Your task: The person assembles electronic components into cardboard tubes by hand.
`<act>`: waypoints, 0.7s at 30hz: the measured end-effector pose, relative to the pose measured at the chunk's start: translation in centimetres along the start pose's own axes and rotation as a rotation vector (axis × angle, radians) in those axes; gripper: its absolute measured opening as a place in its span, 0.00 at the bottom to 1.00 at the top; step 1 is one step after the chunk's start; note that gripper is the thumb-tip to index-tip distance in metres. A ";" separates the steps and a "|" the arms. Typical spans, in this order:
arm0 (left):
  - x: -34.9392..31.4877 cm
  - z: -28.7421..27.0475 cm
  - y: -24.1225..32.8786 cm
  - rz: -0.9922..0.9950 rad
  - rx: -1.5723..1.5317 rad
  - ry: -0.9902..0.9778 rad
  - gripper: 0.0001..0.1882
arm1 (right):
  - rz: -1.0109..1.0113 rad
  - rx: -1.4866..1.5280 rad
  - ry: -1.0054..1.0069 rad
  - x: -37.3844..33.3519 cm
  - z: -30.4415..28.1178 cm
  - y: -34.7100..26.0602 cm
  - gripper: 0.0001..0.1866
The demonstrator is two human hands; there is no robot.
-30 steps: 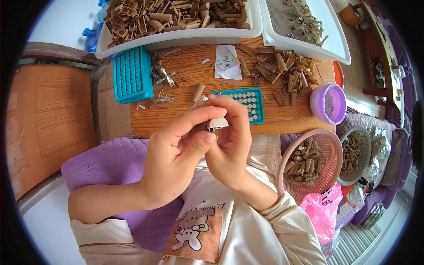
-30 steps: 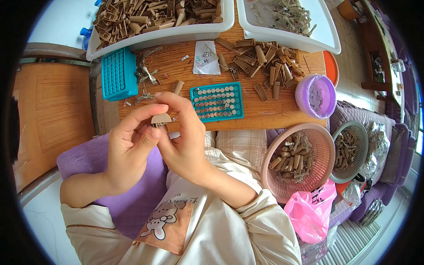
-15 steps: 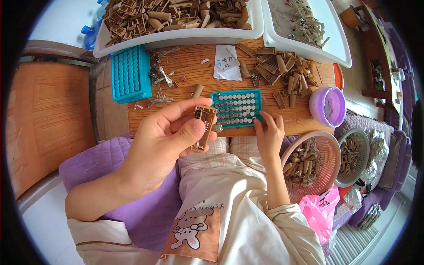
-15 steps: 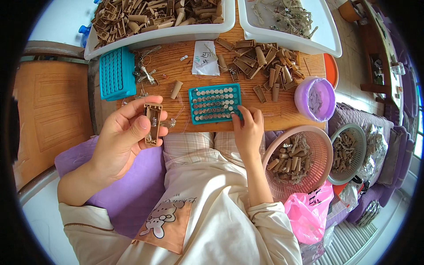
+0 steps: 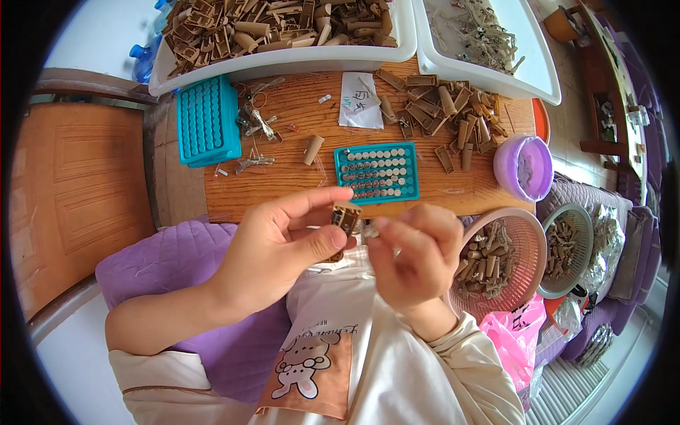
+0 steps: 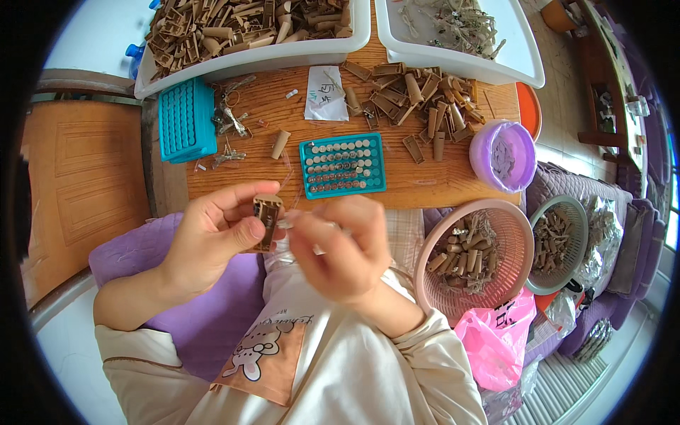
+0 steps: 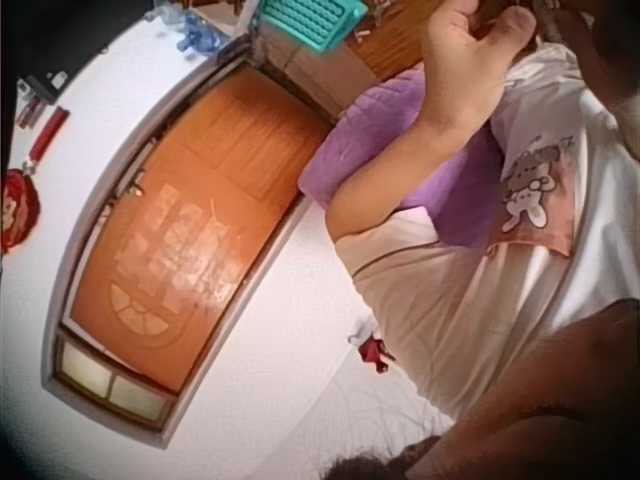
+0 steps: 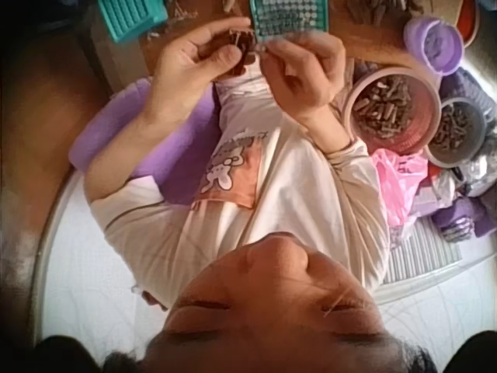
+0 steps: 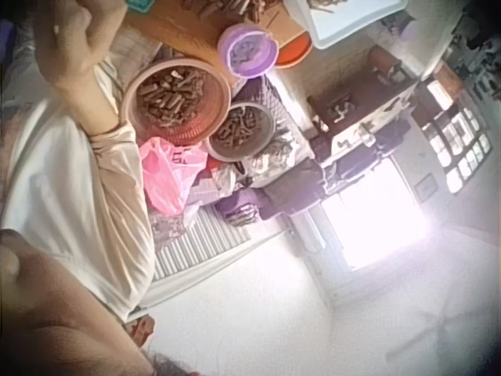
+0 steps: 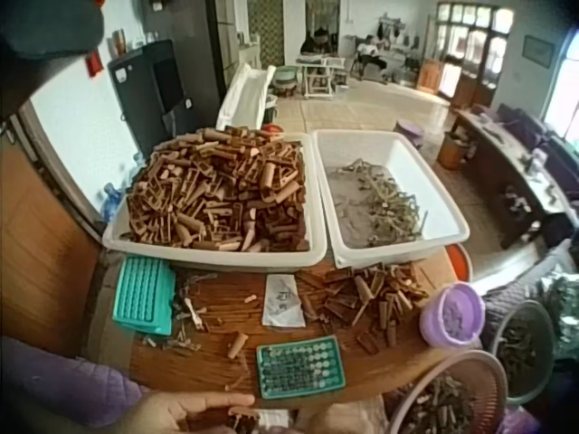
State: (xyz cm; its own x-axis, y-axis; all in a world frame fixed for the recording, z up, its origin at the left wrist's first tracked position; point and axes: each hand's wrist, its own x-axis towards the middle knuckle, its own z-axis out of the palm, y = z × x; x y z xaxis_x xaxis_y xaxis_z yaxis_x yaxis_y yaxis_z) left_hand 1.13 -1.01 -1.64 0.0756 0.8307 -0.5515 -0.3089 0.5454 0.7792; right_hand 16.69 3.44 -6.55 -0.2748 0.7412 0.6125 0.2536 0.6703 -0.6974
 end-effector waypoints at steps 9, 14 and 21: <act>0.0 -0.2 -0.9 -0.128 -0.062 0.001 0.17 | -0.069 0.056 -0.151 -0.8 0.9 0.6 0.16; 0.2 0.1 -0.9 -0.151 -0.055 -0.048 0.17 | -0.058 0.009 -0.104 -1.5 0.6 0.3 0.15; -0.2 0.4 -0.7 -0.207 -0.156 0.056 0.13 | 0.093 0.158 -0.367 -1.2 -0.5 0.4 0.16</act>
State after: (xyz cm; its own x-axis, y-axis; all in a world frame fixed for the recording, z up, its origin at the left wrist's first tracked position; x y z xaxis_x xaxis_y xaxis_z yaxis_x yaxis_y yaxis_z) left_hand 1.76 -1.50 -1.97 0.1012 0.6932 -0.7136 -0.4350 0.6759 0.5949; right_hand 17.56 2.82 -7.34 -0.5770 0.7172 0.3908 0.1551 0.5660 -0.8097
